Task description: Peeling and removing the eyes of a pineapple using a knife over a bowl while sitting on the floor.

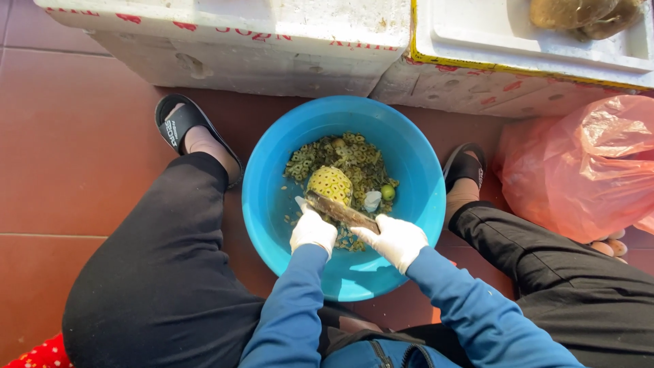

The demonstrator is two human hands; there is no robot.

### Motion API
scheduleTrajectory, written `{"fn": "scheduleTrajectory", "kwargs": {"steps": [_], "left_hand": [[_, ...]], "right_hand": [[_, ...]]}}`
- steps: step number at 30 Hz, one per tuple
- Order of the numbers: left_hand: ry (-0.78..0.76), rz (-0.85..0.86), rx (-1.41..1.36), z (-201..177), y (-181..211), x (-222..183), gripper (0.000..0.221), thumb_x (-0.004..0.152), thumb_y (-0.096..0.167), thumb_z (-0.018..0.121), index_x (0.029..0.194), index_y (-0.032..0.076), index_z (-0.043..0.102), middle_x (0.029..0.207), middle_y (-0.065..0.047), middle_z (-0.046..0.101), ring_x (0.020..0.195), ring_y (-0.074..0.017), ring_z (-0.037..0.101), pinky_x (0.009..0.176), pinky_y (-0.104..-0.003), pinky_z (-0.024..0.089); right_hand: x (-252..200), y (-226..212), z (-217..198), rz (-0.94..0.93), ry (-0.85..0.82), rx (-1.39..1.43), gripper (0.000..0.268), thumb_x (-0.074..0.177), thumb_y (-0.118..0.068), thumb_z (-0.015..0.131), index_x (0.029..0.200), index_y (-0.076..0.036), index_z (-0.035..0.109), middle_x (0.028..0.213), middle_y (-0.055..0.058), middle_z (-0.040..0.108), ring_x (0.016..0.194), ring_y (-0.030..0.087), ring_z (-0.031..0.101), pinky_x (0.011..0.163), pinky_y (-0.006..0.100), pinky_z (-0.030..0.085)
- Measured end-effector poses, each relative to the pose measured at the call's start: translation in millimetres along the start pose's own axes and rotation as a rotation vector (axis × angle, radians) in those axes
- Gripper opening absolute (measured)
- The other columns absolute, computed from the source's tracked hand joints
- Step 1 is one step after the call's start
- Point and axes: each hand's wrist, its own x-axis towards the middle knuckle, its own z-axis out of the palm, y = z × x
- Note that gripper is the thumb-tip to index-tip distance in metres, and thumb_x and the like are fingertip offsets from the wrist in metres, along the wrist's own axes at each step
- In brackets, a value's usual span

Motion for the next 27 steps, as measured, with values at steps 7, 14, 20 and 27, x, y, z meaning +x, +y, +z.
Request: {"fn": "scheduleTrajectory", "kwargs": {"steps": [7,14,20,27], "left_hand": [[0.014,0.038,-0.018,-17.8,13.7,-44.4,0.09,0.092,0.007,0.048,0.165,0.006,-0.005,0.135,-0.021,0.063,0.132,-0.0382,0.06,0.113,-0.056,0.044],[-0.005,0.01,-0.022,-14.7,3.5,-43.4,0.092,0.09,0.009,0.048,0.166,0.011,-0.005,0.138,-0.018,0.063,0.133,-0.0358,0.059,0.115,-0.054,0.044],[0.004,0.01,-0.009,-13.2,-5.3,-40.8,0.093,0.09,0.009,0.047,0.167,0.017,-0.005,0.141,-0.014,0.061,0.135,-0.034,0.058,0.116,-0.052,0.043],[-0.02,-0.022,-0.01,-16.0,-7.4,-30.0,0.102,0.086,0.013,0.053,0.167,0.023,-0.007,0.144,-0.01,0.06,0.137,-0.0293,0.057,0.119,-0.047,0.042]], "right_hand": [[46.1,-9.9,-4.0,0.0,0.035,0.113,0.087,0.089,-0.088,0.034,0.12,-0.011,0.061,0.118,0.017,0.072,0.117,0.032,0.07,0.103,0.044,0.051],[19.0,-13.1,-16.8,0.04,0.009,0.109,0.086,0.09,-0.085,0.032,0.109,-0.009,0.066,0.117,0.019,0.073,0.116,0.033,0.07,0.103,0.042,0.052],[68.1,4.8,-10.1,-0.103,0.018,0.07,0.083,0.09,-0.084,0.035,0.124,-0.013,0.065,0.129,0.018,0.069,0.123,0.033,0.066,0.109,0.042,0.049],[41.6,-19.3,-31.5,0.044,-0.048,0.167,0.092,0.089,-0.087,0.034,0.122,-0.008,0.069,0.124,0.016,0.073,0.123,0.029,0.067,0.109,0.041,0.049]]}}
